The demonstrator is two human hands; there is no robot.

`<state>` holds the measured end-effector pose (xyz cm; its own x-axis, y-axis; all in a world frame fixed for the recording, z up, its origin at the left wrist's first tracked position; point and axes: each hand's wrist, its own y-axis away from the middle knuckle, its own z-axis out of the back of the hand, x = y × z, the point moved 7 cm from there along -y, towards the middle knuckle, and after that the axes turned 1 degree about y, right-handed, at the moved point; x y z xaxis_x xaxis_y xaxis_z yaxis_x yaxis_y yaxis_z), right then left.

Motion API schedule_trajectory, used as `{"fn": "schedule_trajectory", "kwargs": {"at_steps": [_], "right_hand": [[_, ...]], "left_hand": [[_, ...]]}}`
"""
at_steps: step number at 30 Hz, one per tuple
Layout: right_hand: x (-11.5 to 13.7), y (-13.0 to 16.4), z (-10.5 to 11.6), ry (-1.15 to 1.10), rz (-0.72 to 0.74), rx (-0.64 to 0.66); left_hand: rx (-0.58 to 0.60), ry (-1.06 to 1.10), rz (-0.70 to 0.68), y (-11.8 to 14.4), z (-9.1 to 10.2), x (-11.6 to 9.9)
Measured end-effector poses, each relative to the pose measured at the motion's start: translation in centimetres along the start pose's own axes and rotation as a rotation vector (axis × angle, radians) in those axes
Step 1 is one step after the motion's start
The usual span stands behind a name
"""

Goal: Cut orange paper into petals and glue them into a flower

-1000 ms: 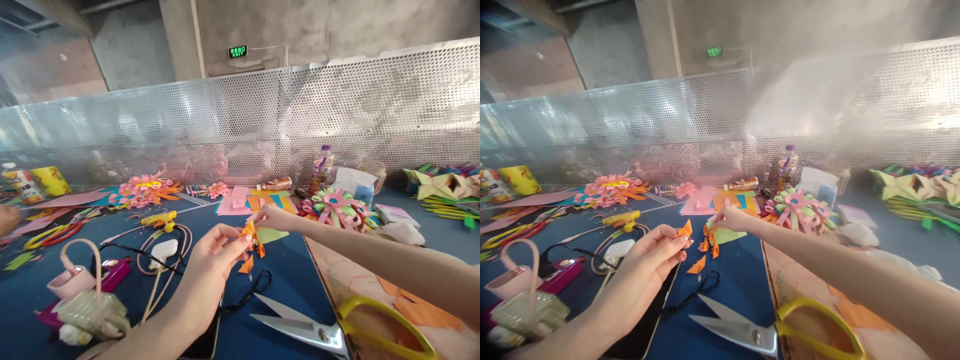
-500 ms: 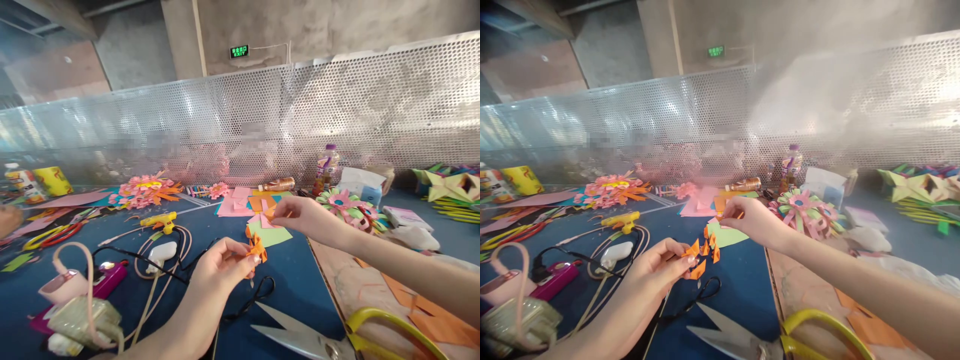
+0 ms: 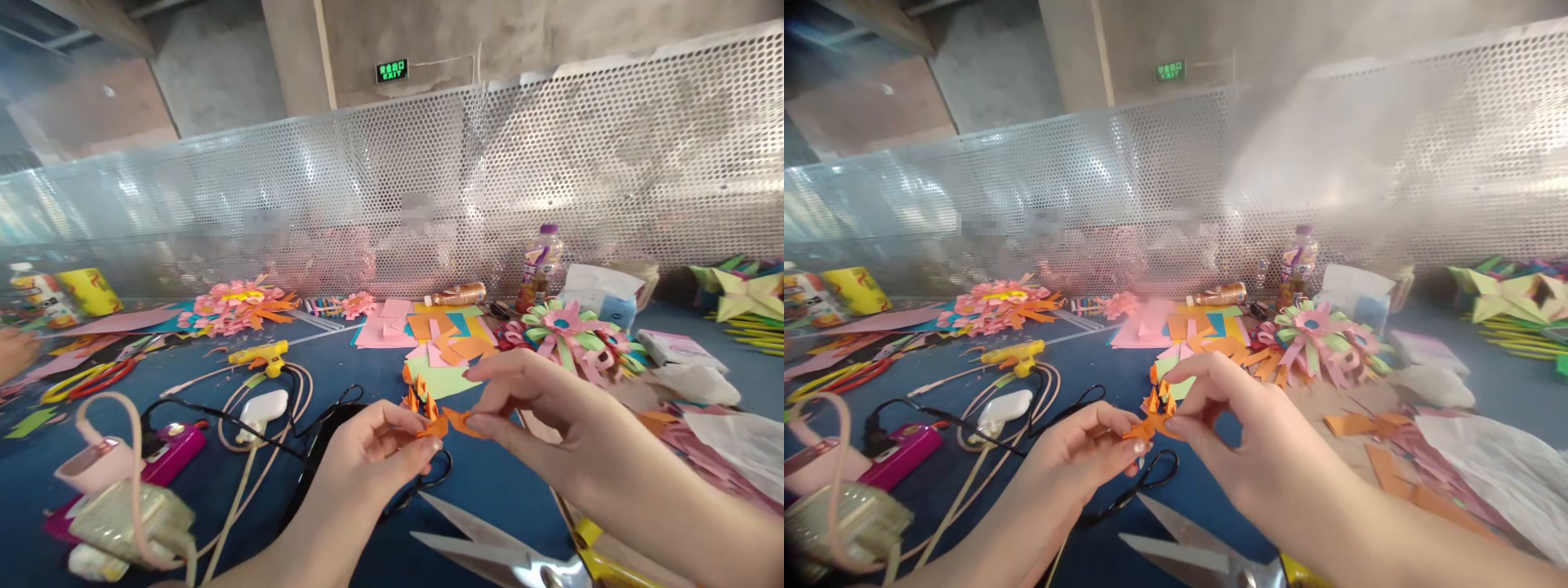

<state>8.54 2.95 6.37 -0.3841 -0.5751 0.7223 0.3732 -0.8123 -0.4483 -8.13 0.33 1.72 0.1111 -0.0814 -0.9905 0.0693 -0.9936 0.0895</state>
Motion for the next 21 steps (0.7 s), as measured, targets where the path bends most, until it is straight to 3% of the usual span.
{"fn": "schedule_trajectory", "kwargs": {"at_steps": [16, 21], "right_hand": [[-0.3, 1.0, -0.5, 0.090, 0.037, -0.029], [0.0, 1.2, -0.8, 0.057, 0.046, -0.023]], "left_hand": [[-0.020, -0.019, 0.076, 0.4, -0.4, 0.1], [0.036, -0.040, 0.064, 0.1, -0.4, 0.2]]}}
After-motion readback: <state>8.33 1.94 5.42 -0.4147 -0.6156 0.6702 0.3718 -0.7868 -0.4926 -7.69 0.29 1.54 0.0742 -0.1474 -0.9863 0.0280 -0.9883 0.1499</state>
